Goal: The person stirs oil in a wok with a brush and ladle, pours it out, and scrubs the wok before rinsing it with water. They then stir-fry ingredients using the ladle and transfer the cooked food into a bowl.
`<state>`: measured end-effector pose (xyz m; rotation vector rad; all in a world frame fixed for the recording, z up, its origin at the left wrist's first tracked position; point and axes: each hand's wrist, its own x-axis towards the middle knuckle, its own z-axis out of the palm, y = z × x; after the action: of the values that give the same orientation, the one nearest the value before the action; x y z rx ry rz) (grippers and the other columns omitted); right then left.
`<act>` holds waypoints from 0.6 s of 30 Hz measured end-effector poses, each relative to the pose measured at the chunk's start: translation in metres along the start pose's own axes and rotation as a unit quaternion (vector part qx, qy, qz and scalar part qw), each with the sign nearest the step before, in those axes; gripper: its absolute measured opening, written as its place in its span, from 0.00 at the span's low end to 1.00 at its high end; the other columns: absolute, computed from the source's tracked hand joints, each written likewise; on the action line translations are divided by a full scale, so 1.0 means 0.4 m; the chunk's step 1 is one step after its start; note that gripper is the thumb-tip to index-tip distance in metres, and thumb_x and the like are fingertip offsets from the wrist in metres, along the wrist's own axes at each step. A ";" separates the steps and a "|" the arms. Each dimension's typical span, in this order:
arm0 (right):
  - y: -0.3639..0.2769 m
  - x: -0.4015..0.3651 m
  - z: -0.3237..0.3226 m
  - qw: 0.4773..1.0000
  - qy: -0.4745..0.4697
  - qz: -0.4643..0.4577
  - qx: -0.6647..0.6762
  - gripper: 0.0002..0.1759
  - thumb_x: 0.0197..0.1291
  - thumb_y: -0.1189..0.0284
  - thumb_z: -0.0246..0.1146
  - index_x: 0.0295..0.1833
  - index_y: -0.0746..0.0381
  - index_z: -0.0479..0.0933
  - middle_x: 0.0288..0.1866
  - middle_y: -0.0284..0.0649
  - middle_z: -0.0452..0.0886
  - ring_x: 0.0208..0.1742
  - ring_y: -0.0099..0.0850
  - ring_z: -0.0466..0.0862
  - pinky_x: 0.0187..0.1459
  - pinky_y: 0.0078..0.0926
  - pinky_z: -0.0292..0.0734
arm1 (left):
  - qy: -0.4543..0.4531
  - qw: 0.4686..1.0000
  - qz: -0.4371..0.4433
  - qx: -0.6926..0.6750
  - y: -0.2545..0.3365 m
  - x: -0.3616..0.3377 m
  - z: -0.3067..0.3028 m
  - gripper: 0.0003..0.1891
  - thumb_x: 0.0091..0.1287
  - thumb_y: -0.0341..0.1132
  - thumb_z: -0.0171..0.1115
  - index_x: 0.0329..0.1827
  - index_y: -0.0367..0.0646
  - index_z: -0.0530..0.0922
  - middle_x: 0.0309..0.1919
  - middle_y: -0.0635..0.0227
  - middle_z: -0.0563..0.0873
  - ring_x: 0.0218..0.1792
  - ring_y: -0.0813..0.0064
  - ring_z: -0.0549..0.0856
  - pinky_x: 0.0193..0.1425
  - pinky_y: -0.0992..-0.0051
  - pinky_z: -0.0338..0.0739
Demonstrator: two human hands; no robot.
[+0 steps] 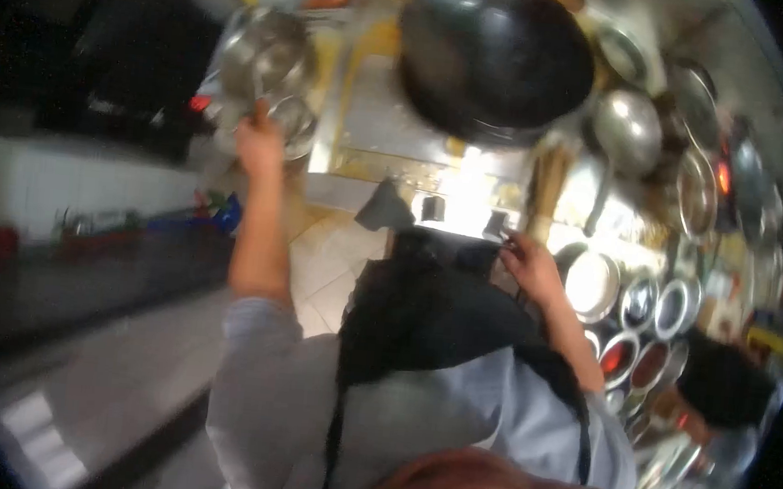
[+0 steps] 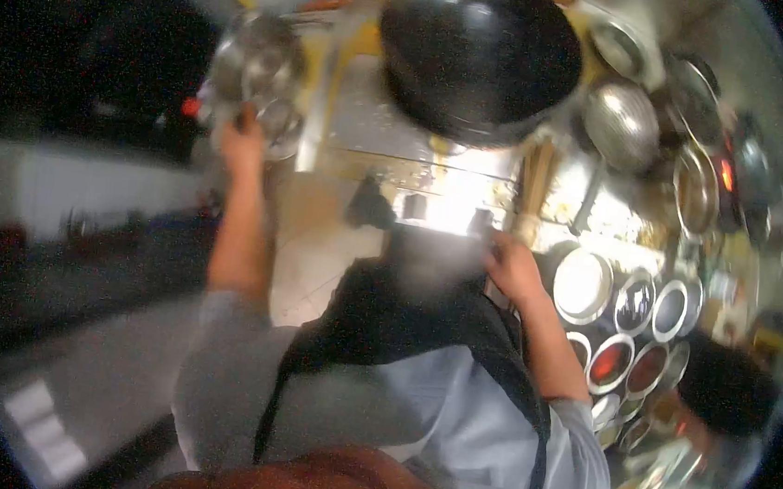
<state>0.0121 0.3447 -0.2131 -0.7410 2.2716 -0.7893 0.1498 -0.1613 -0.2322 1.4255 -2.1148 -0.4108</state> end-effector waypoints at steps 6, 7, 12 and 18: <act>-0.170 -0.027 0.000 0.998 0.045 0.034 0.024 0.26 0.61 0.66 0.66 0.64 0.62 0.74 0.47 0.48 0.84 0.44 0.38 0.85 0.48 0.33 0.79 | -0.285 0.831 -0.351 -0.324 -0.141 0.241 0.205 0.13 0.59 0.36 0.72 0.36 0.41 0.75 0.22 0.68 0.75 0.18 0.76 0.76 0.18 0.75 0.68; -0.193 -0.030 0.003 0.999 0.022 0.019 0.040 0.26 0.61 0.65 0.66 0.64 0.62 0.74 0.48 0.48 0.84 0.44 0.37 0.84 0.48 0.33 0.79 | -0.294 0.814 -0.328 -0.378 -0.130 0.240 0.207 0.12 0.59 0.35 0.72 0.36 0.41 0.75 0.22 0.70 0.75 0.18 0.77 0.75 0.18 0.76 0.68; -0.271 0.040 0.028 0.995 0.066 -0.063 0.038 0.30 0.60 0.63 0.68 0.66 0.62 0.73 0.51 0.46 0.83 0.46 0.40 0.84 0.51 0.35 0.78 | -0.299 0.752 -0.229 -0.541 0.010 0.067 0.152 0.09 0.61 0.32 0.68 0.38 0.44 0.75 0.23 0.74 0.75 0.21 0.81 0.75 0.20 0.80 0.69; -0.425 0.159 -0.020 0.936 -0.069 -0.104 0.330 0.29 0.65 0.65 0.63 0.69 0.61 0.63 0.41 0.40 0.81 0.35 0.27 0.83 0.36 0.28 0.80 | -0.723 0.535 0.233 -0.370 0.424 -0.302 -0.215 0.22 0.66 0.44 0.66 0.54 0.36 0.76 0.41 0.62 0.86 0.46 0.72 0.83 0.50 0.71 0.77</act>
<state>0.0159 0.1921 -0.1146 -0.6819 1.6507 -1.4483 0.1082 0.0205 -0.1058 -0.4024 -2.4673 -2.4836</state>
